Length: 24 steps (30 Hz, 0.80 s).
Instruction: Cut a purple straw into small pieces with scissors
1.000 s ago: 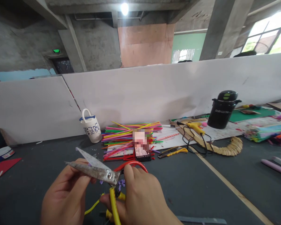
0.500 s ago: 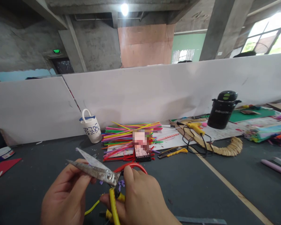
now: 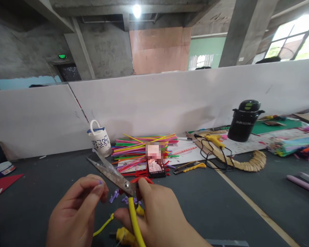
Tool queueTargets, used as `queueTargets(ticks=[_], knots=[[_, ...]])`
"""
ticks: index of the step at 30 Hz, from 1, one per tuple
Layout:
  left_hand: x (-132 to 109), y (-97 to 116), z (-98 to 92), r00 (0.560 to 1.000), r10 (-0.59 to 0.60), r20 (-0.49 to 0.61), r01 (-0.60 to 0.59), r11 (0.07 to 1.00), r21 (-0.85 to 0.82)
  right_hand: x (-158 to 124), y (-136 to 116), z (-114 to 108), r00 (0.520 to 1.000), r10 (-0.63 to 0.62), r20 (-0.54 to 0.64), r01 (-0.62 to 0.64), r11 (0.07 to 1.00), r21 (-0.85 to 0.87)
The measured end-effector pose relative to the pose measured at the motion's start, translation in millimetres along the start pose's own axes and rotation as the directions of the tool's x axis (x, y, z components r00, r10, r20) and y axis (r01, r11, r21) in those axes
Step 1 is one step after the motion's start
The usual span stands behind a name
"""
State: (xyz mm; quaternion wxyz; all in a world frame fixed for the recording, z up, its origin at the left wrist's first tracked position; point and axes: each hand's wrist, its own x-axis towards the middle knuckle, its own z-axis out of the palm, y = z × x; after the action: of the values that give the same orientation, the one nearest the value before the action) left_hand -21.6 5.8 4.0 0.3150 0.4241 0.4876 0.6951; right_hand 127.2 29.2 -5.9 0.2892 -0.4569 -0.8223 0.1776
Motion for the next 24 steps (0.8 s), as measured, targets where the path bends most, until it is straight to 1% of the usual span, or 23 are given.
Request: queueTargets(ticks=[3,5,6,8,11,14,15,17,20,21,22,23,24], knots=[[1.2,2.3,-0.3,0.999,-0.031,0.041,0.029,0.999,0.042,0.4,-1.5,-2.9,1.0,-0.01,-0.019,0.009,0.999,-0.039],[2.2,4.1,-1.1,0.997,-0.033,0.074,0.028,0.997,0.072,0.1,-2.1,-2.1,1.0,0.001,-0.022,-0.001,1.0,-0.015],[2.7,4.8,-1.5,0.995,-0.034,0.095,0.025,0.995,0.095,0.1,-2.3,-1.6,1.0,0.02,-0.011,-0.02,0.999,0.037],[3.4,5.7,-1.8,0.986,-0.053,0.159,0.027,0.987,0.161,1.2,-2.6,-1.9,0.997,0.072,0.021,-0.075,0.973,0.22],[2.8,4.5,0.9,0.955,-0.081,0.284,0.001,0.963,0.269,4.8,-2.2,-5.0,0.989,0.13,0.064,-0.144,0.857,0.495],[-1.3,0.5,6.5,0.918,-0.075,0.388,-0.077,0.929,0.362,8.3,0.2,-7.5,0.984,0.136,0.117,-0.179,0.751,0.635],[-3.2,-0.9,8.3,0.907,-0.07,0.414,-0.107,0.915,0.389,9.0,1.3,-7.6,0.98,0.14,0.138,-0.196,0.733,0.651],[-7.0,-3.0,11.2,0.899,-0.04,0.436,-0.166,0.891,0.423,10.0,3.4,-7.2,0.973,0.16,0.164,-0.228,0.735,0.639],[-9.3,-3.4,12.5,0.92,0.029,0.391,-0.209,0.879,0.428,10.9,4.8,-8.0,0.968,0.177,0.178,-0.249,0.764,0.595],[-8.6,-2.9,12.0,0.922,0.022,0.386,-0.195,0.889,0.415,11.3,5.0,-9.1,0.968,0.164,0.191,-0.247,0.762,0.598],[-7.1,-2.2,11.3,0.919,-0.013,0.394,-0.156,0.906,0.394,11.8,5.3,-10.5,0.968,0.143,0.206,-0.241,0.755,0.609],[-4.9,-1.6,10.2,0.91,-0.079,0.407,-0.083,0.927,0.365,12.2,5.9,-11.9,0.968,0.119,0.223,-0.235,0.746,0.623],[-2.3,-1.2,9.1,0.892,-0.167,0.42,0.022,0.945,0.328,12.6,6.8,-13.1,0.966,0.097,0.238,-0.23,0.741,0.631]])
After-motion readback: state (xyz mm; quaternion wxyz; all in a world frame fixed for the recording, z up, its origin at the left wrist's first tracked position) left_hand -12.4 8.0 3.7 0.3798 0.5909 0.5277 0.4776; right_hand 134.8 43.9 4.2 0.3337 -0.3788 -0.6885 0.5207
